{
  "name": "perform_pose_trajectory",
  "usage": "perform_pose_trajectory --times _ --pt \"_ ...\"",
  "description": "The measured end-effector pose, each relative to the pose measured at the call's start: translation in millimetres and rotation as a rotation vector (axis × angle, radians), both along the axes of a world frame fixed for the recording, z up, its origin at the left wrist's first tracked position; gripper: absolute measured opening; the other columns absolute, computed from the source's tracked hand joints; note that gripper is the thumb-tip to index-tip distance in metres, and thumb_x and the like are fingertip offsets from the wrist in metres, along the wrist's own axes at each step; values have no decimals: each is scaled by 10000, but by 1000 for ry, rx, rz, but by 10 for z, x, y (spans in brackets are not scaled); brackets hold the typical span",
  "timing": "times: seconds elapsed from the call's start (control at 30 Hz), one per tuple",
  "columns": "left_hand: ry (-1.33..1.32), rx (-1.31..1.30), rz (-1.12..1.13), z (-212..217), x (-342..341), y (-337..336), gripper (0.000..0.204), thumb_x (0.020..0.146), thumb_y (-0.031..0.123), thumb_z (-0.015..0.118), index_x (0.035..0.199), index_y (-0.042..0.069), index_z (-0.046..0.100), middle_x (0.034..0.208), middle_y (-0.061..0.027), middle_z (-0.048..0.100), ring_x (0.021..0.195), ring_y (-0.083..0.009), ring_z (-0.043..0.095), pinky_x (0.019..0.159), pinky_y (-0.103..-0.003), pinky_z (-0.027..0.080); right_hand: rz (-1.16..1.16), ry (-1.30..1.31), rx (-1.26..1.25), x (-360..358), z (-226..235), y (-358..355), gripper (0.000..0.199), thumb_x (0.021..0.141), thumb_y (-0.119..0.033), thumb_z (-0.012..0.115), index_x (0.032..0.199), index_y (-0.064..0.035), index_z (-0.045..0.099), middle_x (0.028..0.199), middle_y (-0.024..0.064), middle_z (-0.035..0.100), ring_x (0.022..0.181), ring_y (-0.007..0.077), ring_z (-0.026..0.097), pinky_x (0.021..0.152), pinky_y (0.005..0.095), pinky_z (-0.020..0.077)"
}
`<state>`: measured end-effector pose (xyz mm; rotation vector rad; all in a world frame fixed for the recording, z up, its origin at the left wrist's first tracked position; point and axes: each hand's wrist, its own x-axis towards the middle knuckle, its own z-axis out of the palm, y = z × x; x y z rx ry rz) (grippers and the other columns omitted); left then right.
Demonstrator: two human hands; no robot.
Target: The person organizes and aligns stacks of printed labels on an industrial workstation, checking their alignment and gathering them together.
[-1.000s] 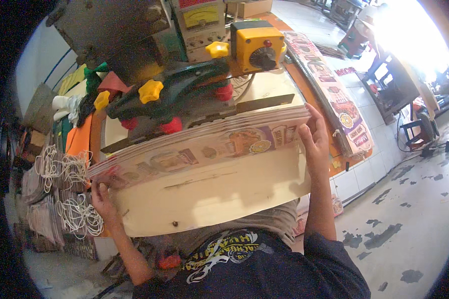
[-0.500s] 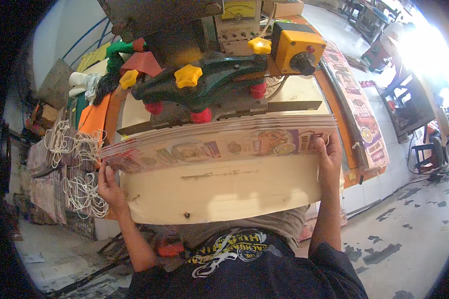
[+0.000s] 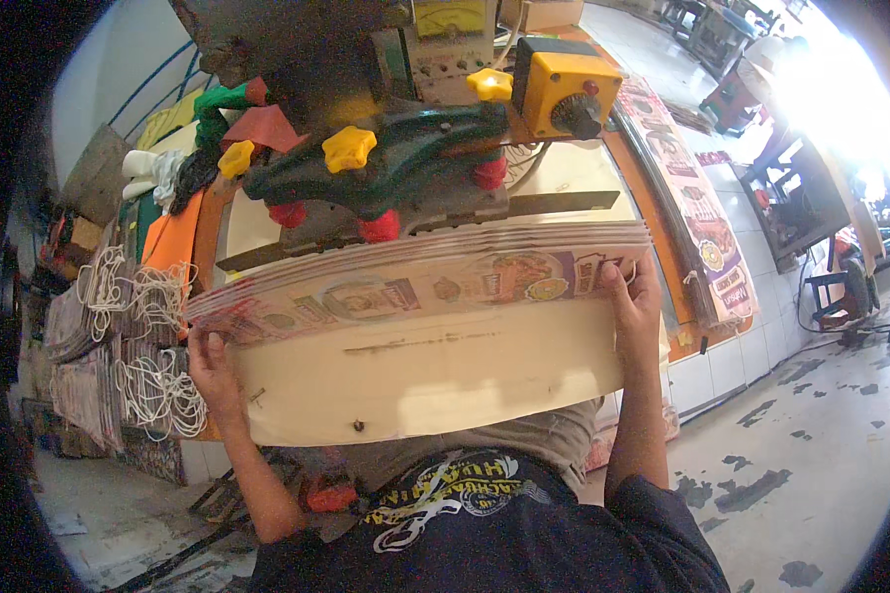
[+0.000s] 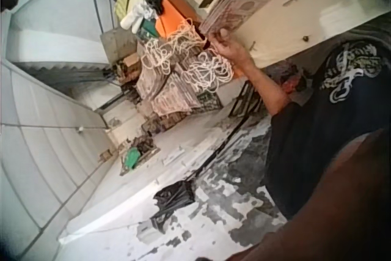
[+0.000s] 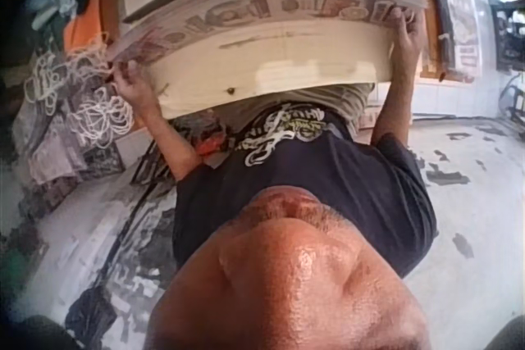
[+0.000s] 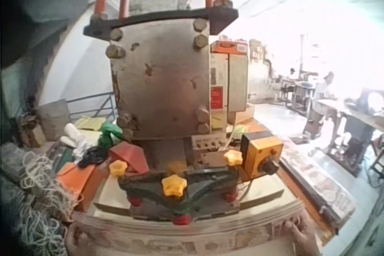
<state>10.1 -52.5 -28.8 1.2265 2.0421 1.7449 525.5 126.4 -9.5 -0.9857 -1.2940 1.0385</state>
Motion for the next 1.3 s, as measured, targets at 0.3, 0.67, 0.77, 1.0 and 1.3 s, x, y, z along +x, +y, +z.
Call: perform_pose_trajectory --times 0.3,0.67,0.77,1.0,1.3 --pt "-38 57 -38 42 45 34 555 957 407 700 1293 3 519 1156 -68 622 1066 -157 577 954 -298 432 -47 -19 40 24 -45 -73 560 968 -489 652 1259 -28 525 1035 23 596 927 96 565 796 238 469" --pt "-69 78 -19 100 119 46 471 963 309 701 1290 10 541 1126 -46 631 1030 -123 570 906 -269 444 -98 -71 103 19 -15 -75 646 962 -569 610 1272 -12 503 1023 35 576 951 119 558 821 284 480" --pt "-30 58 -40 -1 -25 -3 444 981 288 678 1300 8 545 1135 -40 639 1017 -114 573 899 -264 445 -85 -131 83 70 -55 -100 598 1038 -478 506 1382 9 460 1250 84 548 1149 164 518 984 319 417" --pt "-29 78 -17 -14 -25 -6 483 1010 301 631 1358 -13 514 1218 -71 623 1100 -147 568 962 -294 435 4 -94 54 220 -196 -25 551 1083 -376 455 1457 26 413 1369 103 534 1257 183 499 1075 329 377" --pt "17 108 93 -15 -34 -1 514 1011 348 633 1337 -32 518 1248 -103 601 1120 -173 584 994 -309 451 -26 -111 130 158 -100 -19 549 1079 -363 458 1452 31 380 1468 151 455 1351 218 442 1133 369 333"
